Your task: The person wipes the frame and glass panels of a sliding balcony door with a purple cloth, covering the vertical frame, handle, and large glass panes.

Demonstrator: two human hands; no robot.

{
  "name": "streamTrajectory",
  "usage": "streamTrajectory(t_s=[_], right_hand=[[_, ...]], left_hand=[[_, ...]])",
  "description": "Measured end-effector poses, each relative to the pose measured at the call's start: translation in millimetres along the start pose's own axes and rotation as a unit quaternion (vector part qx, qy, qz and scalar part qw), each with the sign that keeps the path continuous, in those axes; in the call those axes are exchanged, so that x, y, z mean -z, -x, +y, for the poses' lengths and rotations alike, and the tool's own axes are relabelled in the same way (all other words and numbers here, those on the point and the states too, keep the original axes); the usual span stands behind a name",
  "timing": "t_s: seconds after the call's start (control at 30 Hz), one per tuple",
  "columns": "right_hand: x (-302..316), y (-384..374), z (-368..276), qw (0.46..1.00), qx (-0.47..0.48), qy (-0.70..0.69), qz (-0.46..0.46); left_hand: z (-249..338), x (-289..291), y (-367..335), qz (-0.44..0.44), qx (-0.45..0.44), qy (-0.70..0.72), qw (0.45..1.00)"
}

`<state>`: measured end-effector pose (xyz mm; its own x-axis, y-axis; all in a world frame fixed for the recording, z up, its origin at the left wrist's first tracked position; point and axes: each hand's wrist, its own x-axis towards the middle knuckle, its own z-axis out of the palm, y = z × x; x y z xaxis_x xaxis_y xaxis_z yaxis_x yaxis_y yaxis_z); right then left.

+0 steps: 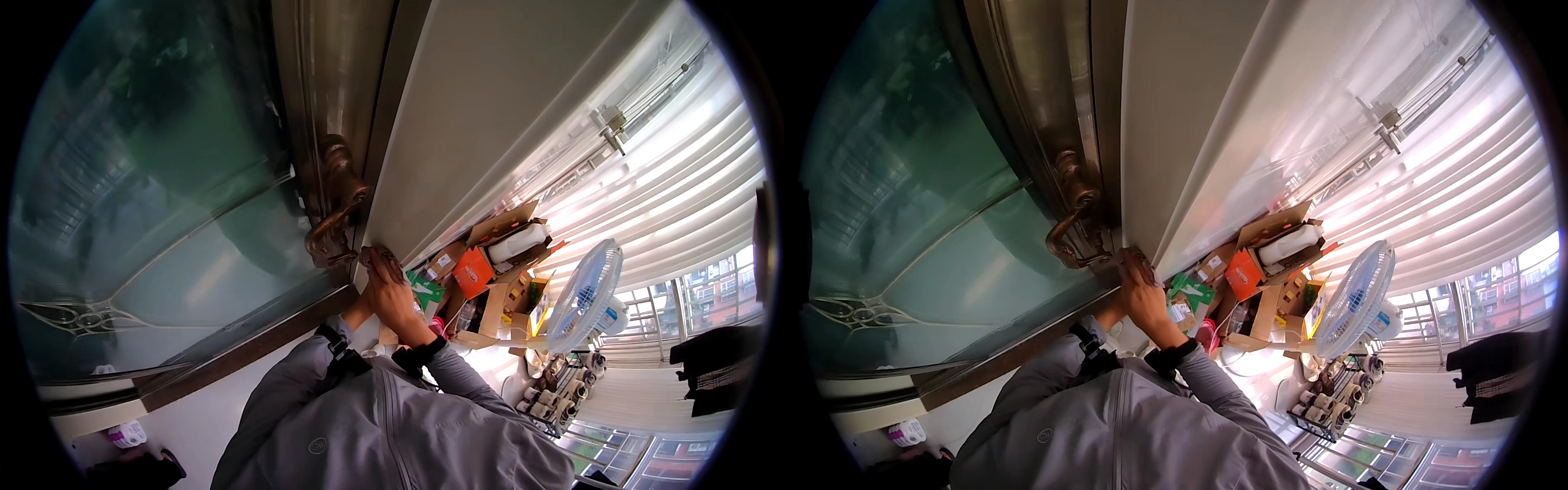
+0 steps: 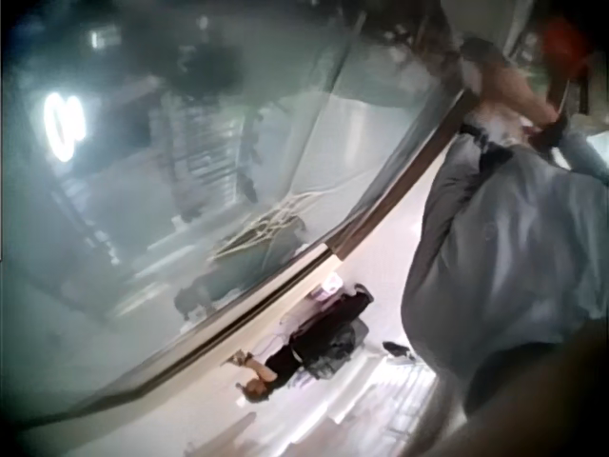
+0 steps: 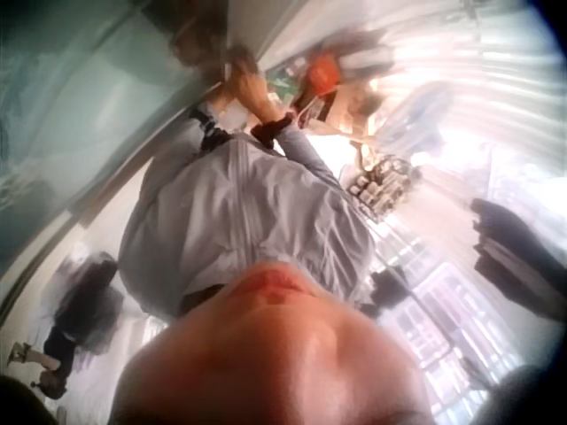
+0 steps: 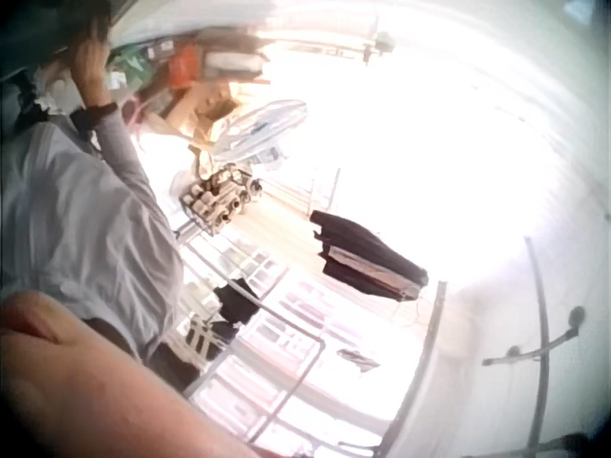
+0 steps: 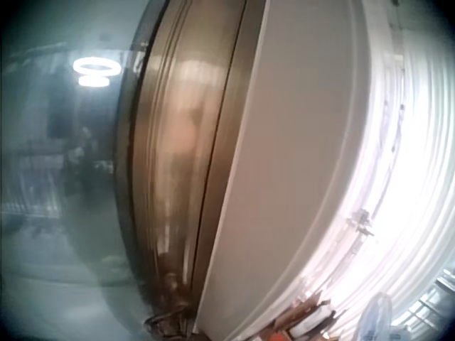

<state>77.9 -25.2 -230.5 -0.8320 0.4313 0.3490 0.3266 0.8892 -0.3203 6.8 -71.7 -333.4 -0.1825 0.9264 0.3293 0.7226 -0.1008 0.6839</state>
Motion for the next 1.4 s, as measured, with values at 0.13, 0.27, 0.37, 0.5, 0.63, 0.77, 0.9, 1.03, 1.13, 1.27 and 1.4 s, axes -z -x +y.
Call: streamTrajectory(t_s=[0.13,0.27,0.37,0.5,0.63,0.77,0.9,1.03,1.13,1.27,1.4], right_hand=[[38.5,0.2,-20.3,0.997,-0.025,-0.054,0.040],[97.4,-8.3,-14.5,0.974,0.024,-0.038,0.222],[135.3,-40.3,-6.6,0.932,0.024,-0.141,0.334],[124.7,-41.2,14.8,0.938,0.009,-0.141,0.317],[83.9,-8.7,29.9,0.940,-0.114,-0.229,0.227],[56.4,17.3,28.2,0.947,-0.099,-0.213,0.218],[41.0,29.0,34.7,0.955,-0.124,-0.226,0.144],[49.5,33.2,44.2,0.952,-0.131,-0.246,0.124],[70.7,34.1,53.4,0.951,-0.114,-0.264,0.111],[92.8,24.3,45.4,0.943,-0.124,-0.289,0.110],[93.0,19.0,31.1,0.931,-0.169,-0.285,0.152]], left_hand=[[24.6,14.8,-15.5,0.059,-0.059,0.011,0.996],[92.9,77.1,-70.6,0.167,-0.136,0.051,0.975],[150.0,129.3,-110.6,0.227,-0.117,0.102,0.961],[143.4,120.9,-116.3,0.249,-0.143,0.035,0.957],[107.9,99.0,-95.5,0.187,-0.136,-0.049,0.972],[74.3,79.4,-67.7,0.116,-0.105,-0.104,0.982],[46.0,62.2,-47.3,0.059,-0.037,-0.075,0.995],[60.1,84.6,-45.2,0.147,-0.057,0.008,0.987],[71.3,106.6,-50.2,0.216,-0.045,0.048,0.974],[86.8,136.3,-60.5,0.224,-0.020,0.093,0.970],[108.0,164.0,-58.6,0.190,-0.024,0.079,0.978]])
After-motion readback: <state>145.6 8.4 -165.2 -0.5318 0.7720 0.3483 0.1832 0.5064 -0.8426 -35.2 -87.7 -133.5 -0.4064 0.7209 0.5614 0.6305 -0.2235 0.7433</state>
